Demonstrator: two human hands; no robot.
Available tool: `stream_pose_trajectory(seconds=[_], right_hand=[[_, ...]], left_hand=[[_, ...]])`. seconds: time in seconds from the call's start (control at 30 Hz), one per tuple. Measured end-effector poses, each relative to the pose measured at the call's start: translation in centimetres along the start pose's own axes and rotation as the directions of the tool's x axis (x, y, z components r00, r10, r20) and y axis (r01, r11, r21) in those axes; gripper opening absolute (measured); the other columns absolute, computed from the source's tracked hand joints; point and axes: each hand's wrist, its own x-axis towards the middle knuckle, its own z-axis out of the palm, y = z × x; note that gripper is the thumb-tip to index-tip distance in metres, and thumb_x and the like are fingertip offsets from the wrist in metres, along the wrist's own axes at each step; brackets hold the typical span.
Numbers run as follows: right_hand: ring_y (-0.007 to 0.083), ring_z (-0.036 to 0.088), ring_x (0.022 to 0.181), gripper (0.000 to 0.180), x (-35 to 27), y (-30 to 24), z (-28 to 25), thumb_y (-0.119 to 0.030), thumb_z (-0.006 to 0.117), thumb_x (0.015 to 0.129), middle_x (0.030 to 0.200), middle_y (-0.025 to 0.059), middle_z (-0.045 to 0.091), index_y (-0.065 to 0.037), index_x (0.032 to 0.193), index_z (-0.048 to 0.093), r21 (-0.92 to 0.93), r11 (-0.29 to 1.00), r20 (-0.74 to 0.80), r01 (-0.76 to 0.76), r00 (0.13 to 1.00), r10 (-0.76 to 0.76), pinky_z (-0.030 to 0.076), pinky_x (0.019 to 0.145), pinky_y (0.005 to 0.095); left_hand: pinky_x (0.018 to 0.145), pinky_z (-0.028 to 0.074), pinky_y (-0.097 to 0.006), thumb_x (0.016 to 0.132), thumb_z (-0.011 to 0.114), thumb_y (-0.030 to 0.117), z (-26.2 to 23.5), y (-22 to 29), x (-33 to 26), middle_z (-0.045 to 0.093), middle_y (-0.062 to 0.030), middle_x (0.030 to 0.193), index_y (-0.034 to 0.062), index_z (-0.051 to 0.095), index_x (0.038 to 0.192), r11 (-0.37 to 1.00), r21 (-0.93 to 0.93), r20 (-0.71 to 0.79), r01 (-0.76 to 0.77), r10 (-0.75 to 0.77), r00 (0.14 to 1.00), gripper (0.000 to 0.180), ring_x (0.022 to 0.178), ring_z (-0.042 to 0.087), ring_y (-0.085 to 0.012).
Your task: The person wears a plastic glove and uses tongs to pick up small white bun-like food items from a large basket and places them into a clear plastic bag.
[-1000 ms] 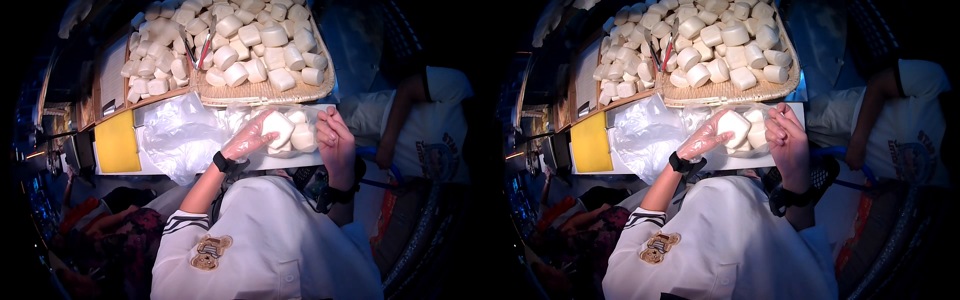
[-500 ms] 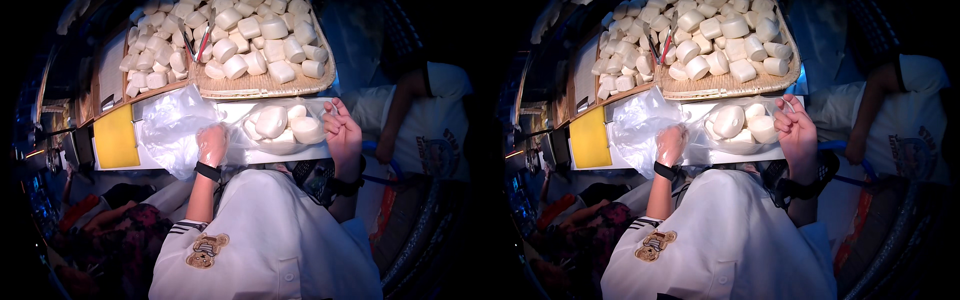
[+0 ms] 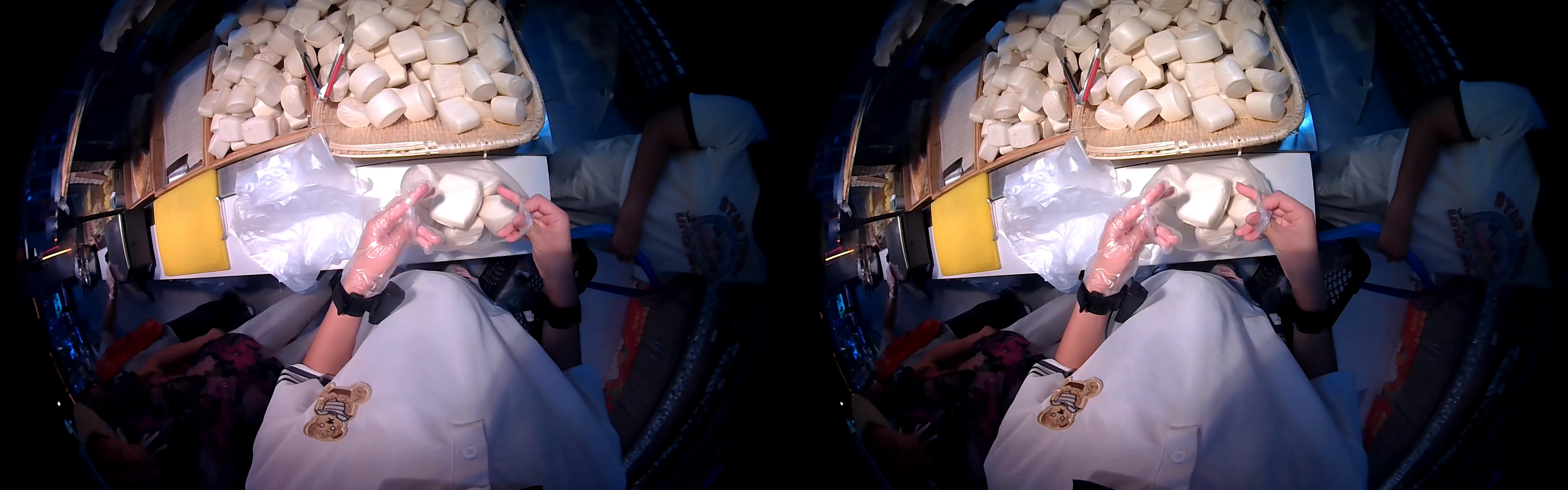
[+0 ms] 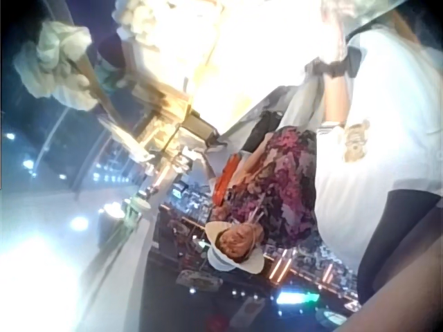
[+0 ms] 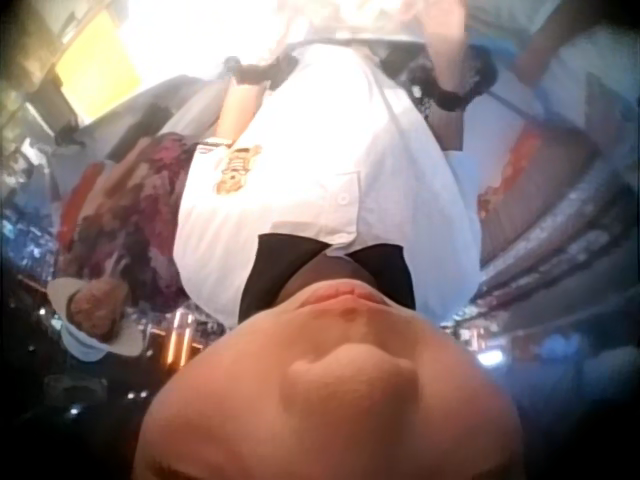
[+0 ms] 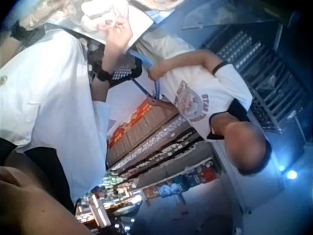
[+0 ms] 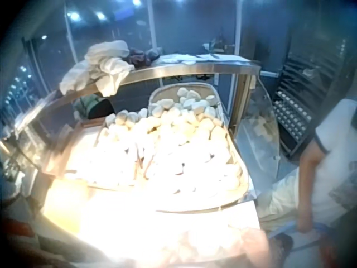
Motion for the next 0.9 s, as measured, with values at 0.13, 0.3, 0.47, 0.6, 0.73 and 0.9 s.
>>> stream_pose_trajectory(seconds=[0.13, 0.3, 0.47, 0.6, 0.73, 0.9], right_hand=[[0.0172, 0.068, 0.085, 0.014, 1.2, 1.1, 5.2, 0.003, 0.06, 0.087, 0.122, 0.0171, 0.061, 0.009, 0.1, 0.065, -0.141, 0.986, -0.108, 0.085, 0.989, -0.1, 0.056, 0.072, 0.0272], [0.0118, 0.066, 0.077, 0.012, 1.9, 1.6, 5.8, -0.003, 0.066, 0.082, 0.09, 0.0109, 0.07, 0.006, 0.091, 0.066, -0.396, 0.916, -0.053, -0.068, 0.997, 0.051, 0.053, 0.065, 0.0254], [0.0071, 0.06, 0.067, 0.014, 1.9, 3.9, 4.3, -0.007, 0.064, 0.078, 0.068, 0.0058, 0.065, 0.005, 0.083, 0.066, -0.51, 0.853, -0.099, -0.111, 0.993, 0.07, 0.048, 0.061, 0.0255], [0.0068, 0.061, 0.069, 0.017, 1.1, 4.1, 4.3, -0.008, 0.065, 0.081, 0.069, 0.0065, 0.067, 0.007, 0.088, 0.068, -0.5, 0.857, -0.092, -0.127, 0.991, 0.093, 0.048, 0.061, 0.0249], [0.0077, 0.063, 0.07, 0.018, 0.6, 5.5, 4.0, -0.009, 0.065, 0.083, 0.072, 0.0086, 0.069, 0.007, 0.09, 0.068, -0.539, 0.831, -0.063, -0.14, 0.99, 0.126, 0.049, 0.061, 0.0242], [0.0083, 0.065, 0.068, 0.017, -0.5, 6.4, 4.7, -0.008, 0.065, 0.084, 0.071, 0.0079, 0.069, 0.006, 0.092, 0.067, -0.561, 0.822, -0.058, -0.1, 0.995, 0.082, 0.05, 0.062, 0.0238]], left_hand=[[0.069, 0.052, -0.026, 0.094, 0.048, -0.001, 4.5, 0.0, 1.7, 0.044, -0.0133, 0.14, 0.0039, 0.039, 0.144, 0.944, 0.33, 0.101, -0.014, -0.021, 0.995, 0.051, 0.081, 0.064, -0.0146], [0.074, 0.05, -0.025, 0.09, 0.05, -0.005, 3.9, -2.5, 3.4, 0.045, -0.0088, 0.137, 0.0066, 0.05, 0.135, 0.892, 0.397, 0.15, -0.217, 0.17, 0.974, 0.047, 0.1, 0.059, -0.0156], [0.077, 0.05, -0.028, 0.088, 0.057, -0.001, 2.3, -3.2, 4.4, 0.045, -0.0082, 0.139, 0.0047, 0.06, 0.11, 0.884, 0.343, 0.366, -0.317, 0.185, 0.912, 0.023, 0.102, 0.059, -0.0191], [0.083, 0.048, -0.034, 0.085, 0.063, 0.0, 2.2, -1.6, 4.5, 0.053, -0.0125, 0.125, 0.004, 0.056, 0.1, 0.651, 0.621, 0.49, -0.435, 0.11, 0.865, 0.017, 0.098, 0.06, -0.0273], [0.084, 0.046, -0.034, 0.084, 0.062, -0.003, 1.6, -2.4, 4.0, 0.056, -0.0129, 0.109, 0.0057, 0.053, 0.104, 0.58, 0.633, 0.536, -0.513, 0.151, 0.831, 0.024, 0.093, 0.057, -0.0298], [0.081, 0.046, -0.035, 0.083, 0.059, -0.007, 1.2, -3.8, 2.4, 0.053, -0.0123, 0.101, 0.006, 0.051, 0.103, 0.585, 0.687, 0.461, -0.431, 0.108, 0.881, 0.025, 0.087, 0.055, -0.03]])
